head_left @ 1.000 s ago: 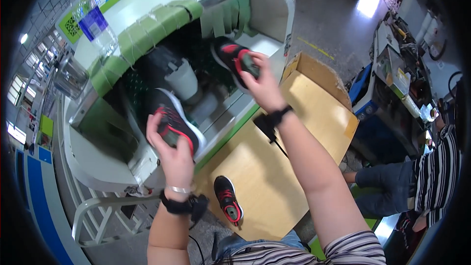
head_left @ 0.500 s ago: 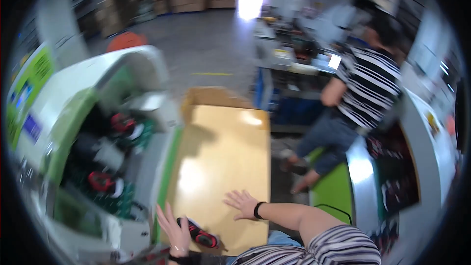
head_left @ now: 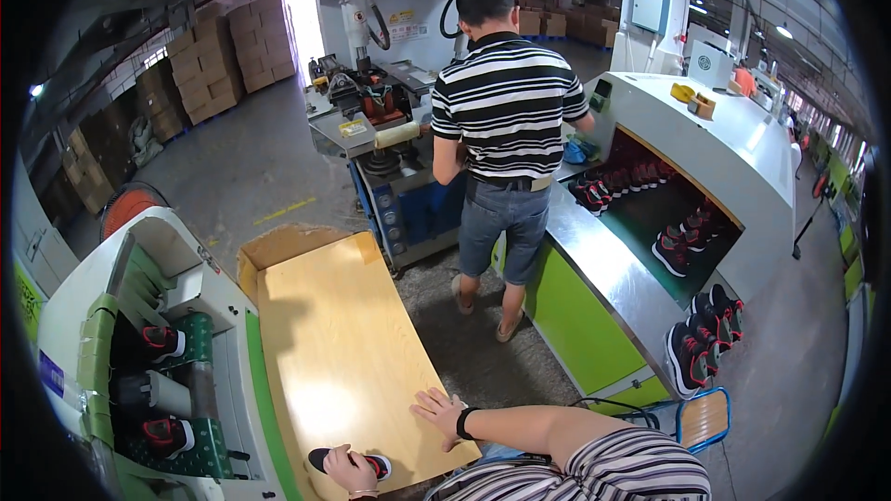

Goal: Picking up shoe uppers from a table and placing them into a conveyor-fed lasting or setting machine.

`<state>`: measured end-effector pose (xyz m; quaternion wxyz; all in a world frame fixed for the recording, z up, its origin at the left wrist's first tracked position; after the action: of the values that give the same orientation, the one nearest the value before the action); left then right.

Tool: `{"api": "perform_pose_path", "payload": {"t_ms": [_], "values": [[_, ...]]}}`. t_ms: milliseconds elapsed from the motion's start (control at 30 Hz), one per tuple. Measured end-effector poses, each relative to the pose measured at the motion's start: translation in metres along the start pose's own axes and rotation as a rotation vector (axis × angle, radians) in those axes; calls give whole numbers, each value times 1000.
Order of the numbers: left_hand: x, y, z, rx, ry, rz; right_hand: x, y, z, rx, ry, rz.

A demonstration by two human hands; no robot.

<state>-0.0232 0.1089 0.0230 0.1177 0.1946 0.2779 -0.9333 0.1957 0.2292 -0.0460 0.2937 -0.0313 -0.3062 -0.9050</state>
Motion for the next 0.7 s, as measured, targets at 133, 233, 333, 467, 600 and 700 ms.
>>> {"api": "perform_pose_path", "payload": {"t_ms": [133,233,333,467,600,700], "values": [[-5,-1,5,-134,-12,-113,-6,-2,-3,55,-41,-22],[-5,-3,0,-94,-7,-84,-5,-3,0,68,-31,-48],[-6,-5,3,-102,-36,-92,-4,-4,1,80,-13,-63],[-4,-1,1,-104,-31,-100,-4,-3,0,82,-9,-70],[-2,-1,1,-114,-37,-113,-5,-8,-4,83,5,-92],[-6,-4,6,-86,-100,-118,-5,-8,-3,102,-1,-95]]}}
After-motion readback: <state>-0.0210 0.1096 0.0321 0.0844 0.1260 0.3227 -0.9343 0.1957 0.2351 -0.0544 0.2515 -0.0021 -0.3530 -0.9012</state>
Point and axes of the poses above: each hand's wrist, its own y-axis away from the middle knuckle, its own z-axis out of the back of the hand, x = y × z, the point moved 8 cm from there along -y, towards the middle knuckle, and after that the axes turned 10 degrees about -z, right-handed, at the moved point
